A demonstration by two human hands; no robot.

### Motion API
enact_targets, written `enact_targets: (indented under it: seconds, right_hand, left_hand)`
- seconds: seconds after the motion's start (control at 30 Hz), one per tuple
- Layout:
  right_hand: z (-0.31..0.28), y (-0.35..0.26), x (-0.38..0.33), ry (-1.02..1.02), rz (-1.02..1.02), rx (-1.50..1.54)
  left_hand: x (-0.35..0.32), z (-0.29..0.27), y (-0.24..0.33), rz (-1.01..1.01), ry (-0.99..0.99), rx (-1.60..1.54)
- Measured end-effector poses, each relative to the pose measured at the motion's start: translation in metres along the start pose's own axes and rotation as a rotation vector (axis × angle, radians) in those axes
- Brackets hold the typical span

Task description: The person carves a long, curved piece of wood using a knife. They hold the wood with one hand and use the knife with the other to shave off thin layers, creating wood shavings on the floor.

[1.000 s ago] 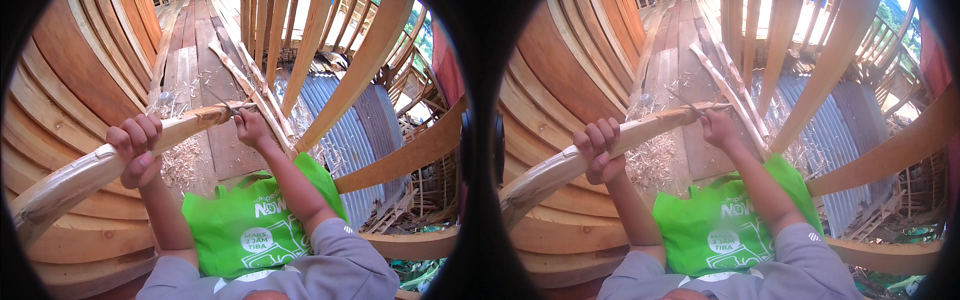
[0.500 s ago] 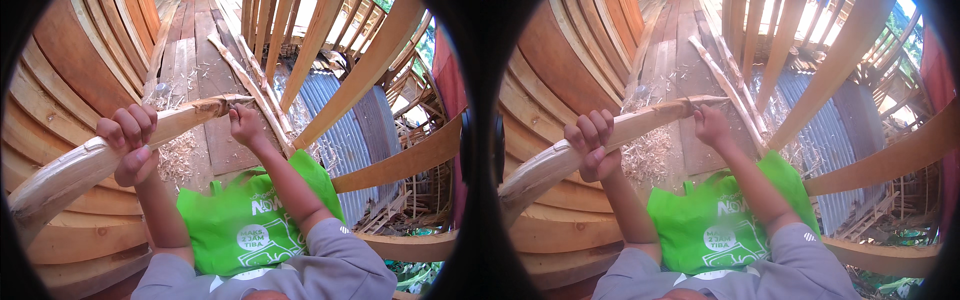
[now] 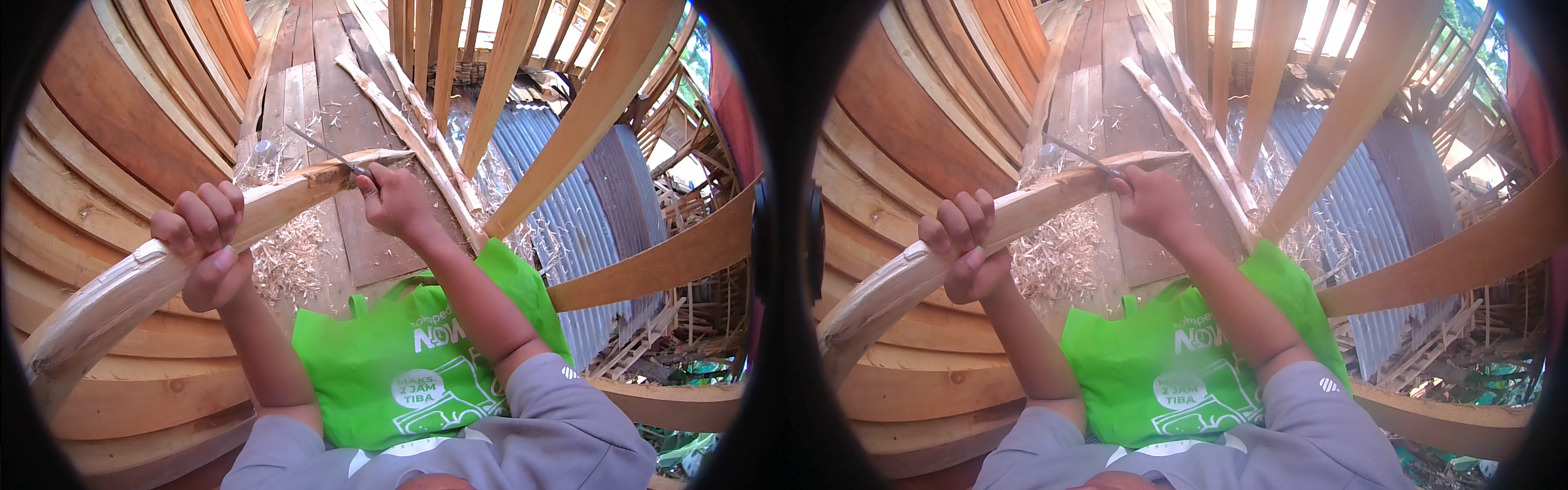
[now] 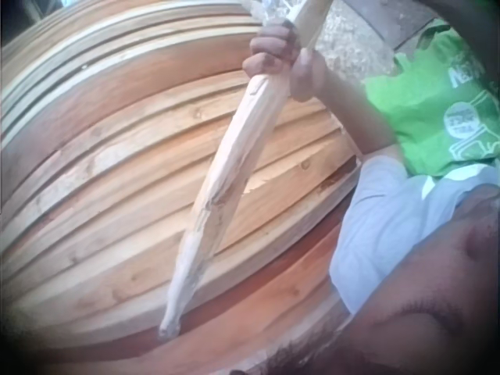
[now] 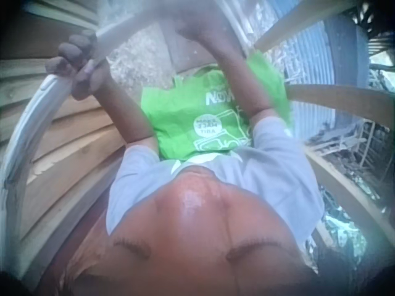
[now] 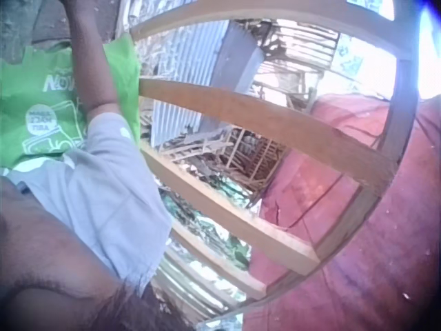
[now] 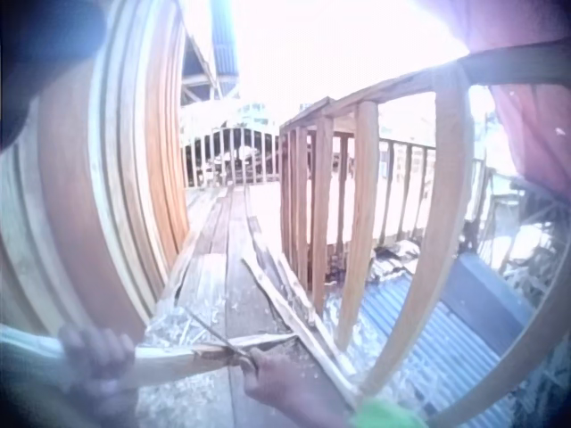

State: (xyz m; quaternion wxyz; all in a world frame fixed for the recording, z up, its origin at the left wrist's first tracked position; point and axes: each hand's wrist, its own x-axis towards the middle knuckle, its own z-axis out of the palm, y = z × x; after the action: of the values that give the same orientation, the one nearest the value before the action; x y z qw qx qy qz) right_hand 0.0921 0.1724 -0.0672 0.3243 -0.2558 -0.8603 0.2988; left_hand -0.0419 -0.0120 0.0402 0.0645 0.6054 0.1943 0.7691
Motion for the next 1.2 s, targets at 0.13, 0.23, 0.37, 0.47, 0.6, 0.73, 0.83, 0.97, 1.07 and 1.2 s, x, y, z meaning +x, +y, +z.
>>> enact_targets:
  seconds: [0.13, 0.23, 0.37, 0.47, 0.6, 0.73, 0.83, 0.97, 1.07, 1.2]
  right_hand:
    - [0.011, 0.069, 0.021, 0.028, 0.201, 0.081]
    - [-0.001, 0.008, 0.011, -0.104, 0.154, -0.008]
    - [0.008, 0.065, 0.022, 0.082, 0.076, 0.089]
    - [0.003, 0.026, 0.013, -0.018, 0.06, 0.018]
    - [0.013, 0.067, 0.011, 0.054, 0.109, 0.0]
    - [0.017, 0.045, 0.012, 0.021, -0.028, 0.011]
    - [0.02, 0.059, 0.0, 0.042, 0.024, 0.054]
    - [0.027, 0.071, 0.016, 0.053, 0.083, 0.032]
    - [0.021, 0.057, 0.008, -0.027, 0.193, -0.003]
    - [0.029, 0.097, 0.01, 0.097, 0.278, -0.164]
  left_hand:
    - [0.005, 0.009, -0.002, -0.005, 0.023, -0.008]
    - [0.0, -0.004, 0.002, -0.009, -0.022, -0.004]
    - [0.002, 0.001, -0.006, 0.02, -0.027, -0.035]
    - [0.001, -0.006, 0.002, -0.009, -0.052, -0.001]
    - [0.003, 0.002, -0.003, -0.013, -0.061, -0.037]
    - [0.0, -0.006, 0.0, -0.016, -0.063, -0.009]
    - [0.001, -0.003, -0.001, -0.012, -0.051, -0.021]
    - [0.003, -0.003, -0.003, 0.005, -0.038, -0.012]
    - [-0.004, -0.001, -0.001, 0.001, -0.024, -0.03]
    - [0.005, -0.001, -0.005, 0.021, -0.044, -0.05]
